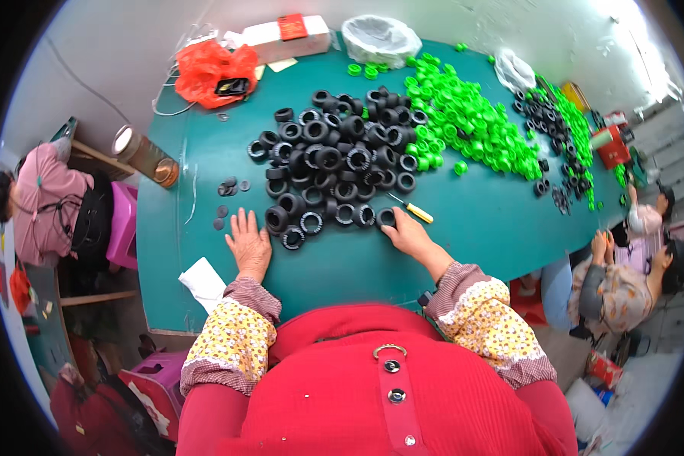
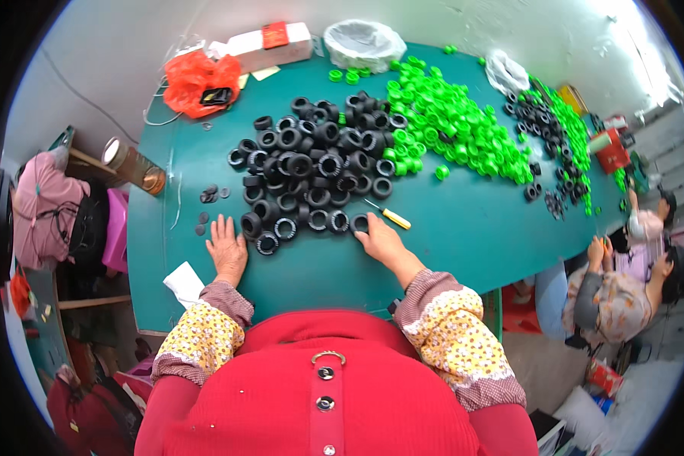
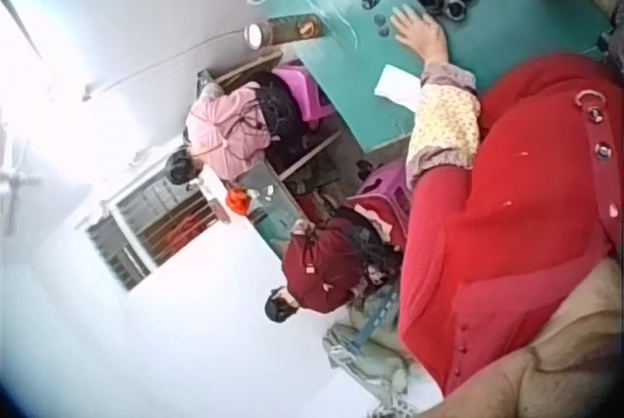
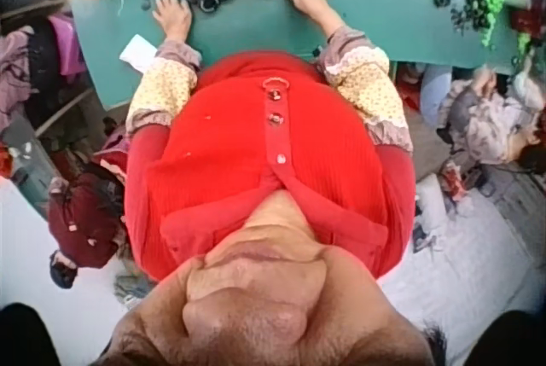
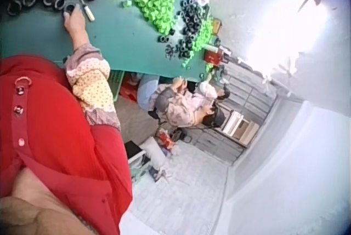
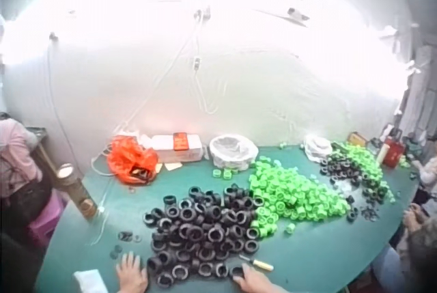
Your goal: Assembling toy car wheels by pressing black rubber tires onto green plastic rims.
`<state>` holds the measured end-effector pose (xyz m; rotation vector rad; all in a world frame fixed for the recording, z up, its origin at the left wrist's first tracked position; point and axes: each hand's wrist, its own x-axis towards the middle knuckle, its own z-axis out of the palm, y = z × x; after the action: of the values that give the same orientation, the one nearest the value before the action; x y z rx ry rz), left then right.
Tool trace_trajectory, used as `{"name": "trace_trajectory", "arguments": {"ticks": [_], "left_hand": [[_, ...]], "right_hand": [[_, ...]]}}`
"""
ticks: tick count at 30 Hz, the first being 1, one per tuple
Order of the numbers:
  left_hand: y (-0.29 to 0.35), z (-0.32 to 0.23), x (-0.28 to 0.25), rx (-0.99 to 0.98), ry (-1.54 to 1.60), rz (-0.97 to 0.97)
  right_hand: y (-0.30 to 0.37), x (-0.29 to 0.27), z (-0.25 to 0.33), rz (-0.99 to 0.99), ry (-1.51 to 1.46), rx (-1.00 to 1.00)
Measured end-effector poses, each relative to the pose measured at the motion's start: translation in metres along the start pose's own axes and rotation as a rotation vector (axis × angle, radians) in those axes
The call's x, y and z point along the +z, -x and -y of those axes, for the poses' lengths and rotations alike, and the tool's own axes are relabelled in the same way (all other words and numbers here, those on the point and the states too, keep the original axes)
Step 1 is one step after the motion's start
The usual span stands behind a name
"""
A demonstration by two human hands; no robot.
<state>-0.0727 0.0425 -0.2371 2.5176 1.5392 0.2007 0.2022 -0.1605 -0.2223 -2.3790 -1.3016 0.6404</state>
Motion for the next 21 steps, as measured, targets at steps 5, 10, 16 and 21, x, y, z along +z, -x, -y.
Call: {"name": "trace_trajectory", "arguments": {"ticks": [5,10,16,21], "left_hand": [[-0.001,-0.004,0.001,0.015,0.044,-0.010],[0.002,-0.001,0.001,0.008,0.059,-0.031],[0.000,-0.001,-0.004,0.005,0.009,-0.037],[0.002,0.003,-0.003,0.010,0.069,0.050]], "right_hand": [[-0.001,-0.013,0.005,0.018,0.004,0.033],[0.006,-0.047,0.010,-0.062,0.041,0.092],[0.042,-0.026,-0.073,-0.336,0.292,0.079],[0.054,-0.028,-0.072,0.022,0.388,0.065]]}}
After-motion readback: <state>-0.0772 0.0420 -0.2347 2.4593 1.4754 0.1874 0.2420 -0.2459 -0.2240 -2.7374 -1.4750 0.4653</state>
